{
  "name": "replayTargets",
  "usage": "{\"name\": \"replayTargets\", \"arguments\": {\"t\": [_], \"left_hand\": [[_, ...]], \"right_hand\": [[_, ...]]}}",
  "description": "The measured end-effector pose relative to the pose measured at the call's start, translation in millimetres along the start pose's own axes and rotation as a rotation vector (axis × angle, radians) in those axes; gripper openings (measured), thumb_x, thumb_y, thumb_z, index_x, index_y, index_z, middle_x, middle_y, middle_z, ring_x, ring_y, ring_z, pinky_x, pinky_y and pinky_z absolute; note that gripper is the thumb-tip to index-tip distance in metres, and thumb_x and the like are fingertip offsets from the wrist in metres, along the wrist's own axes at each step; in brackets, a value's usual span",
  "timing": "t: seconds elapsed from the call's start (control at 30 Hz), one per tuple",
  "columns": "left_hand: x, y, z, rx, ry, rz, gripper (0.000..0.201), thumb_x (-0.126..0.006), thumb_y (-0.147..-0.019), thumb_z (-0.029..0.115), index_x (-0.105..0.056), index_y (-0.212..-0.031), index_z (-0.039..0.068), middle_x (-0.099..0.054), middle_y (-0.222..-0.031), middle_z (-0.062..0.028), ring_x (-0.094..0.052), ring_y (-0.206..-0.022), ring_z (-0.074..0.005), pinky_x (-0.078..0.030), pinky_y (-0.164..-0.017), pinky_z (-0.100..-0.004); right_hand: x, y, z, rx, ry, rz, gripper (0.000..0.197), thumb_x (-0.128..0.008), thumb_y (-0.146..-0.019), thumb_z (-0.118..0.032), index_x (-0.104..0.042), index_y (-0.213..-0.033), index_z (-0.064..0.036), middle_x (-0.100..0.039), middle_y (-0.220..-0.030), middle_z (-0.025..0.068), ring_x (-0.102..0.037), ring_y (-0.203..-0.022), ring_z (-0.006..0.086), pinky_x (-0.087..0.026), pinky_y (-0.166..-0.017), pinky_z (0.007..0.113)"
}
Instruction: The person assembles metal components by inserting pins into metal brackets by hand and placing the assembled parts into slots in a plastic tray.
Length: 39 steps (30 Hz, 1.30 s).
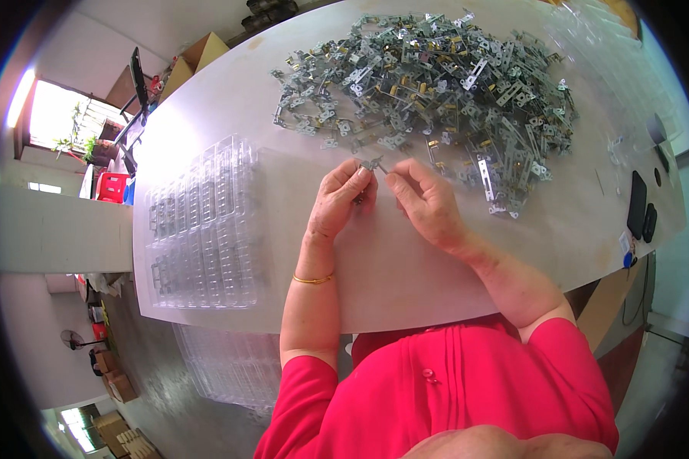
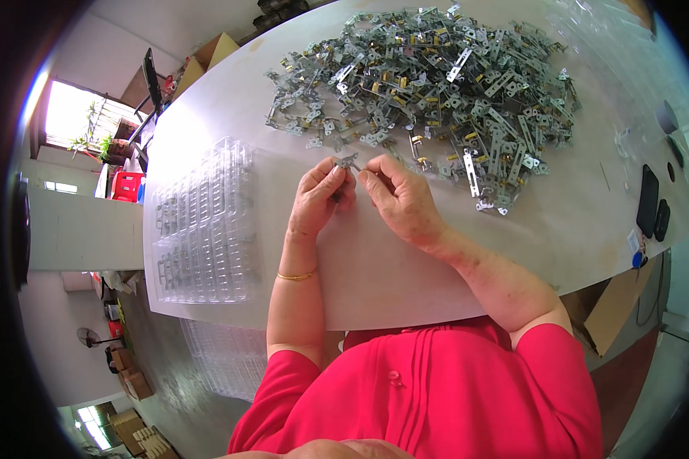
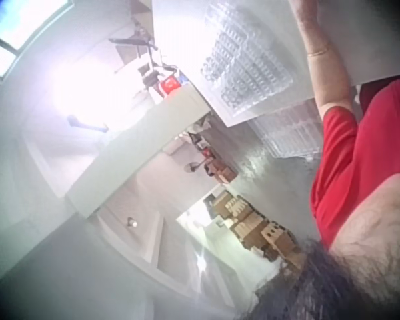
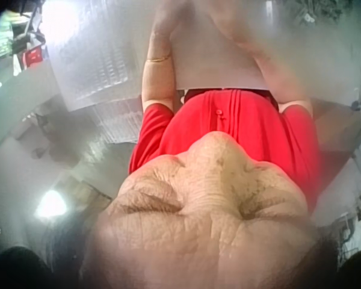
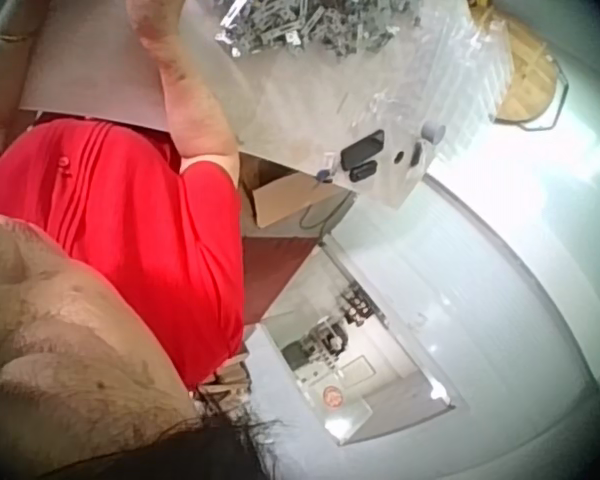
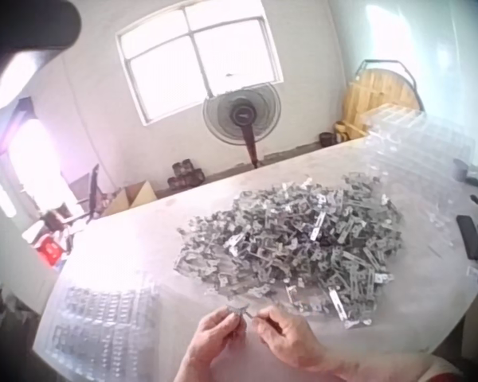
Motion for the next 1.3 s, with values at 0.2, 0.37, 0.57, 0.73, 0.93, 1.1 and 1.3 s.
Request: {"name": "replayTargets", "arguments": {"t": [0.2,0.37,0.57,0.73,0.93,1.1,1.3], "left_hand": [[-2.0,0.9,4.3,0.028,-0.063,0.023,0.029,-0.06,-0.101,0.032,-0.061,-0.086,0.007,-0.059,-0.075,0.0,-0.049,-0.061,-0.0082,-0.038,-0.056,-0.0227],[0.6,0.8,4.6,0.018,-0.12,0.04,0.027,-0.06,-0.102,0.03,-0.061,-0.087,0.008,-0.059,-0.075,0.0002,-0.047,-0.06,-0.0067,-0.037,-0.054,-0.0215],[2.4,1.2,5.0,0.029,-0.157,0.057,0.023,-0.061,-0.101,0.027,-0.062,-0.089,0.008,-0.059,-0.075,0.0009,-0.045,-0.059,-0.0044,-0.034,-0.052,-0.0194],[-3.1,0.3,6.4,0.008,-0.349,0.027,0.022,-0.063,-0.1,0.027,-0.062,-0.09,0.007,-0.058,-0.074,0.0019,-0.044,-0.059,-0.0028,-0.033,-0.051,-0.0192],[-8.0,2.4,10.6,0.05,-0.403,0.063,0.022,-0.065,-0.096,0.024,-0.064,-0.09,0.003,-0.061,-0.074,0.0001,-0.05,-0.067,-0.0058,-0.041,-0.06,-0.0242],[-17.3,1.1,11.1,-0.029,-0.485,0.016,0.023,-0.067,-0.094,0.023,-0.066,-0.093,0.001,-0.061,-0.077,-0.0007,-0.054,-0.071,-0.0075,-0.045,-0.064,-0.0249],[-16.6,3.2,4.7,0.01,-0.455,-0.082,0.022,-0.067,-0.094,0.024,-0.066,-0.094,0.002,-0.06,-0.076,0.0011,-0.053,-0.069,-0.0071,-0.043,-0.061,-0.024]], "right_hand": [[1.2,-2.7,6.9,0.074,0.108,0.043,0.011,-0.064,-0.099,-0.013,-0.06,-0.097,-0.0034,-0.056,-0.073,-0.0024,-0.045,-0.064,0.0042,-0.04,-0.055,0.024],[2.4,-3.6,7.6,0.061,0.127,0.042,0.011,-0.065,-0.098,-0.013,-0.061,-0.096,-0.0033,-0.055,-0.071,-0.0031,-0.043,-0.062,0.0039,-0.039,-0.055,0.025],[1.7,-3.7,5.4,0.112,0.16,0.077,0.01,-0.066,-0.097,-0.011,-0.06,-0.093,-0.0034,-0.055,-0.069,-0.0028,-0.042,-0.061,0.0041,-0.039,-0.054,0.025],[1.1,-4.2,8.7,0.184,0.195,0.112,0.01,-0.065,-0.097,-0.011,-0.059,-0.099,-0.0032,-0.057,-0.069,-0.0008,-0.044,-0.061,0.005,-0.039,-0.053,0.025],[0.8,-3.8,4.8,0.185,0.137,0.104,0.012,-0.064,-0.098,-0.011,-0.059,-0.105,-0.0031,-0.059,-0.071,0.0022,-0.049,-0.063,0.0069,-0.041,-0.055,0.027],[1.2,-4.7,7.5,0.329,0.262,0.145,0.007,-0.065,-0.096,-0.01,-0.062,-0.1,-0.005,-0.058,-0.073,0.0027,-0.049,-0.061,0.0105,-0.042,-0.055,0.029],[3.2,-3.5,-6.6,0.447,0.383,0.174,0.003,-0.067,-0.095,-0.008,-0.065,-0.096,-0.0062,-0.049,-0.073,-0.0001,-0.045,-0.06,0.0106,-0.039,-0.053,0.027]]}}
Point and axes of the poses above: each hand's wrist, its own y-axis away from the middle knuckle, its own x-axis out of the back of the hand, z = x × y, the point moved 2 cm from there along -y, towards the middle knuckle
